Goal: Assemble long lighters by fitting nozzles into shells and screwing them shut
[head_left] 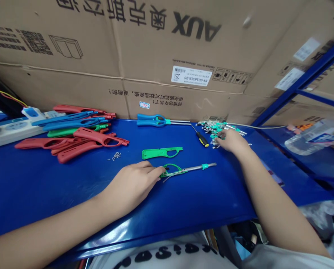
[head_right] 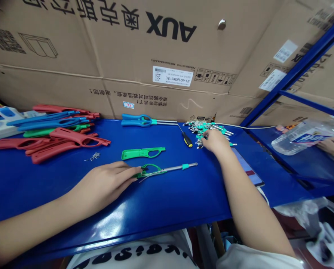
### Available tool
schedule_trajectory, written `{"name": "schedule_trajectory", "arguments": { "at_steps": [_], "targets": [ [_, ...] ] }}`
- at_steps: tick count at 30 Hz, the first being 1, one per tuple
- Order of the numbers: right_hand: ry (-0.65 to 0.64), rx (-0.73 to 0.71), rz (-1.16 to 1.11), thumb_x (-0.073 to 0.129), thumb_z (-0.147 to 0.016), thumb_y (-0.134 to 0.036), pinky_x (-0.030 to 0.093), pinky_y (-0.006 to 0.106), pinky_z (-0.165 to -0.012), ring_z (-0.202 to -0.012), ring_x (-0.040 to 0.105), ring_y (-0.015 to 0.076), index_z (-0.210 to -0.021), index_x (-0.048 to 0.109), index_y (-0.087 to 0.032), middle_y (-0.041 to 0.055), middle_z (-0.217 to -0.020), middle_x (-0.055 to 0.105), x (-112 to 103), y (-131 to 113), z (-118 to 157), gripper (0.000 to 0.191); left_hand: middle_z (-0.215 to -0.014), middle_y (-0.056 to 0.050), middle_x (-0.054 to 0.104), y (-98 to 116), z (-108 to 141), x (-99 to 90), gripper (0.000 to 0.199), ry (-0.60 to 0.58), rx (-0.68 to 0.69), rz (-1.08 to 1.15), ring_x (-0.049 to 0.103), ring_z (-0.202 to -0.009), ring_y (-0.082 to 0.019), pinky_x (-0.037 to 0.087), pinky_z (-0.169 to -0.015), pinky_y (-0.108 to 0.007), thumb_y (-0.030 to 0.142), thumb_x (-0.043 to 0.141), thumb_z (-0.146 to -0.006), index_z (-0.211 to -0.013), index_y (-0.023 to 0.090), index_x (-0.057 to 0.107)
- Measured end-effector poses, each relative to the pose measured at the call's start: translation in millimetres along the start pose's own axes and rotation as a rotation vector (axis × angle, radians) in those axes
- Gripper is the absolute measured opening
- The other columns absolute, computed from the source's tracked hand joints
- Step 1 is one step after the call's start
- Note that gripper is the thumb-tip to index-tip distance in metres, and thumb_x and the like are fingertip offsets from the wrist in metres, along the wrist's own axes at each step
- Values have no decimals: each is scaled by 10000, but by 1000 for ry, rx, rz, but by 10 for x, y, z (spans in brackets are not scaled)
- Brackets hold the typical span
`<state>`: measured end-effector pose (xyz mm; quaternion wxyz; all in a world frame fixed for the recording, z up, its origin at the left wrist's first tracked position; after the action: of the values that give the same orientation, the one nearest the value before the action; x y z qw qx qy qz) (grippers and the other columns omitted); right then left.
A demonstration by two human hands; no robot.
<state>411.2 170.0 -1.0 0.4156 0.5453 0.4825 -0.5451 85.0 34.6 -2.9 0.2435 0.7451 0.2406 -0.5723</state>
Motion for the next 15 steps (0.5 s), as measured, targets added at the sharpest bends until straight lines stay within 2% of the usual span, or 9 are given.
{"name": "schedule_trajectory", "arguments": {
  "at_steps": [3,8,15],
  "targets": [
    [9,14,3,614,-879,-305,472,352,-787,-986,654,293,-1039,710,-116,188,-1086,706,52,-18,-21,265,-1028,-64,747,-8,15,-3,272,18,-7,14,691,-920,-252,578,-731,-367,192,451,-1004,-1198,190,641],
    [-8,-14,-77,592,-854,-221,494,342,-757,-911,676,273,-1071,690,-167,133,-1027,724,127,-47,-50,244,-1086,-48,740,-20,25,-6,258,37,-26,49,690,-973,-242,582,-807,-382,188,488,-990,-1200,194,638],
    [8,-69,-100,653,-785,-205,496,351,-772,-903,661,272,-978,660,-168,126,-999,705,145,-123,-43,197,-1126,-58,731,-48,13,-5,280,34,-59,65,682,-1038,-244,582,-852,-387,200,523,-970,-1226,184,634]
  ]
}}
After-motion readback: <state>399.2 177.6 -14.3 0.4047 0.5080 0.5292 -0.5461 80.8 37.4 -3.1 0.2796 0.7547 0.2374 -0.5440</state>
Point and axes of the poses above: each hand's wrist, its own z-axis away from the middle knuckle, its own x-axis out of the palm, y = z × x, the point moved 8 cm from there along -z, towards the middle knuckle
